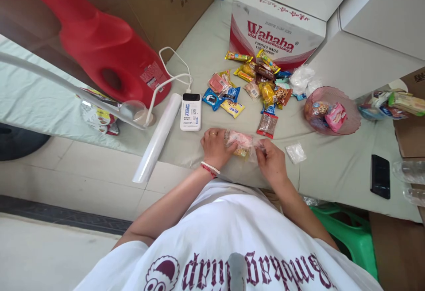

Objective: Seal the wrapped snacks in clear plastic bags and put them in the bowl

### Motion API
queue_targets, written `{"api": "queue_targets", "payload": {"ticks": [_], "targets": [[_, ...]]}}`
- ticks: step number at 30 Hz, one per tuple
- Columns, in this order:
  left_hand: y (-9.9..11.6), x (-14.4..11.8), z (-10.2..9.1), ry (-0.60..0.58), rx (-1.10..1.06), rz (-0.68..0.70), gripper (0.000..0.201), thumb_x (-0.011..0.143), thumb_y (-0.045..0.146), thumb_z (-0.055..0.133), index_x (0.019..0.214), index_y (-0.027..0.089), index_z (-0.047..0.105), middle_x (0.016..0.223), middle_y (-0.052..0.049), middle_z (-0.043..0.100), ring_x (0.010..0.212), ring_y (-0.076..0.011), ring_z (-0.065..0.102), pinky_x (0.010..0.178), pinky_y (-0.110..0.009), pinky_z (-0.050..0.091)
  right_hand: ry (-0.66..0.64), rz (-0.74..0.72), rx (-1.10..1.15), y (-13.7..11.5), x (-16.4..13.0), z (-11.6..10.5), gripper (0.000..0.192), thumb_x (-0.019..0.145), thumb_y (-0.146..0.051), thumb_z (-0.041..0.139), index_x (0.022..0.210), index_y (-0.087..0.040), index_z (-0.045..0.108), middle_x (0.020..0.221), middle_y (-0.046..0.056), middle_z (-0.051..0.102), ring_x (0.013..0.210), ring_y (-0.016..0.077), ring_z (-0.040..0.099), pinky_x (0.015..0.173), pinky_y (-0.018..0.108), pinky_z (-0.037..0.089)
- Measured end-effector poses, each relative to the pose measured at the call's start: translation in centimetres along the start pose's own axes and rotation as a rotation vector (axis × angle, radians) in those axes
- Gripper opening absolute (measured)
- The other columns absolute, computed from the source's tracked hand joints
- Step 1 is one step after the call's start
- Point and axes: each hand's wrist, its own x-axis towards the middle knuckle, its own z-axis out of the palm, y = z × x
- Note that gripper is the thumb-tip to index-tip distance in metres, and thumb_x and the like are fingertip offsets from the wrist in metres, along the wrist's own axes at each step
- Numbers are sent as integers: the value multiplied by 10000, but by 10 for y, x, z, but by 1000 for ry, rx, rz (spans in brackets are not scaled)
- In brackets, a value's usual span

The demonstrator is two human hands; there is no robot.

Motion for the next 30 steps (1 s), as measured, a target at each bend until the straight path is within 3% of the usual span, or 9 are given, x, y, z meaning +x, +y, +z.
{"api": "queue_targets", "payload": {"ticks": [2,5,9,14,17,20,22,24,30], "targets": [[3,0,0,-24,-8,41,351,812,433,749,1046,204,621,1083,-146,664,1133,-373,577,979,-522,449,-51,-59,-13,-17,9,3,290,993,-249,418,1115,-264,681,977,67,659,899,230,626,797,317,502],[10,-6,-2,76,-101,116,199,838,314,672,974,205,578,989,-117,627,987,-308,587,890,-448,482,-92,-81,52,-33,19,13,331,979,-246,419,1162,-235,694,1076,102,673,966,244,636,856,338,514],[24,-20,-7,216,-96,323,174,839,240,598,1003,184,596,1036,-159,601,1056,-337,548,947,-504,455,-172,-4,575,-32,15,21,368,980,-340,423,1210,-195,671,1126,109,705,1059,248,651,951,372,537],[35,-34,-4,60,-333,602,369,738,206,606,1104,192,556,1120,-154,599,1193,-342,530,1059,-564,434,-201,208,1147,-17,0,31,467,954,-549,533,1250,-208,650,1158,89,727,1098,250,678,981,396,551],[32,-29,-4,-73,-716,492,449,714,202,588,1147,220,474,1214,-134,563,1202,-278,584,1035,-499,512,-113,326,1203,-8,-2,37,541,875,-597,637,1260,-217,643,1222,102,723,1105,269,688,936,415,577],[23,-20,-12,-304,-1010,282,487,738,239,603,1195,246,436,1256,-118,549,1251,-259,604,974,-435,574,-76,395,1157,10,-1,29,573,857,-637,633,1254,-224,640,1233,114,731,1090,281,705,883,423,601],[11,-15,-20,-384,-1081,151,499,736,267,637,1196,253,445,1237,-103,565,1195,-254,637,922,-414,596,-30,377,1078,30,3,8,552,868,-642,626,1242,-238,649,1235,104,736,1106,280,708,894,431,604],[-4,-14,-26,-353,-1071,34,500,711,272,674,1166,251,466,1202,-88,579,1067,-227,678,886,-402,598,61,336,984,61,12,-31,535,874,-635,635,1251,-256,651,1262,97,726,1131,279,705,894,441,609],[-47,-29,-31,-188,-1036,-245,521,693,294,755,1135,250,483,1077,-28,591,858,-163,680,784,-338,575,595,352,565,174,88,-190,586,858,-362,743,1387,-209,544,1331,236,662,1040,235,723,753,365,568]]}}
